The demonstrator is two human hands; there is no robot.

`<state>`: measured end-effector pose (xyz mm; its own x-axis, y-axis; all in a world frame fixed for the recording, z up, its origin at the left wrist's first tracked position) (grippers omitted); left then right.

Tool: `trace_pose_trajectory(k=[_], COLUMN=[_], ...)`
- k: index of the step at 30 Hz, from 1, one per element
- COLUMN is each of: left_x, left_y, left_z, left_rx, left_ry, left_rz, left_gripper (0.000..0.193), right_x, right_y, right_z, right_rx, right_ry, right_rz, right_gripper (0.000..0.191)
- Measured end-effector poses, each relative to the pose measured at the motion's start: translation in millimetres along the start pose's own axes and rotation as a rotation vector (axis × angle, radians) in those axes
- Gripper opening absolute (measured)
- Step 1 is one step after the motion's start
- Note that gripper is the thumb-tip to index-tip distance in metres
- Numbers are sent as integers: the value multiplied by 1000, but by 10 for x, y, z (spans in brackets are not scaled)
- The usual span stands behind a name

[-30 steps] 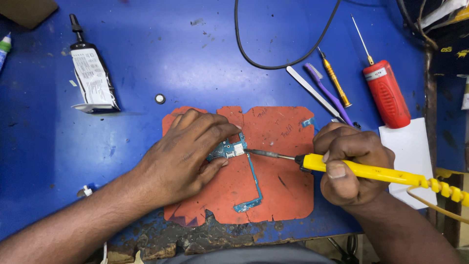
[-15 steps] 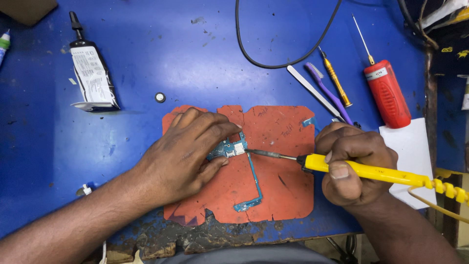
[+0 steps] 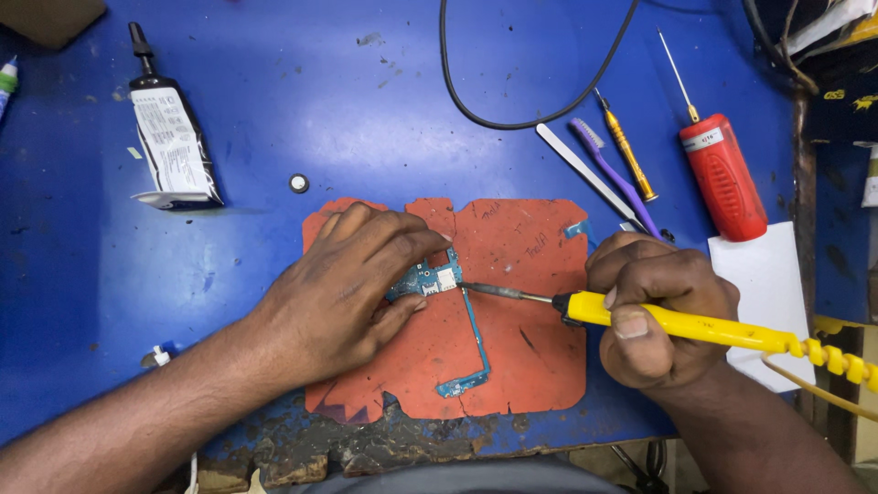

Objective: The person uses a yellow soldering iron to apply heat to a small blue circuit board placed on a red mat. They hold the board steady with the left hand while moving the soldering iron tip along specific points on the board. The person repositions the board once to access different areas and continues soldering until the end of the clip.

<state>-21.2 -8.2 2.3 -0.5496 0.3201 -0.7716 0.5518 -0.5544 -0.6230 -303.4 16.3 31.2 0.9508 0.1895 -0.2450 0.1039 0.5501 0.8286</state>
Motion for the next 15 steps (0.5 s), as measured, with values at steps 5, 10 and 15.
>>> trace_pose_trajectory(k=[5,10,15], left_x=[11,-1,-11], left_y=[0,-10,-14], left_z=[8,11,12], left_rx=[-3,-6,-1], left_ry=[10,8,0], left_rz=[10,4,4], left_gripper=[55,54,56], right_x=[-5,-5,10], right_y=[7,32,44], right_z=[3,19,16], right_rx=[9,18,24], right_ry=[-3,14,7], right_rz=[11,20,38], right_gripper=[16,16,15])
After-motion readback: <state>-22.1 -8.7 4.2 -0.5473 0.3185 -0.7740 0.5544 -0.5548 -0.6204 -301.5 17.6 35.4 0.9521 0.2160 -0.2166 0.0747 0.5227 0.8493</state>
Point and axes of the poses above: each hand's wrist, its own z-axis towards the middle knuckle, its own x-axis out of the palm, y = z × x, the point moved 2 cm from there along z, towards the middle knuckle, and after that the axes turned 9 degrees about z, right-handed, at the moved point
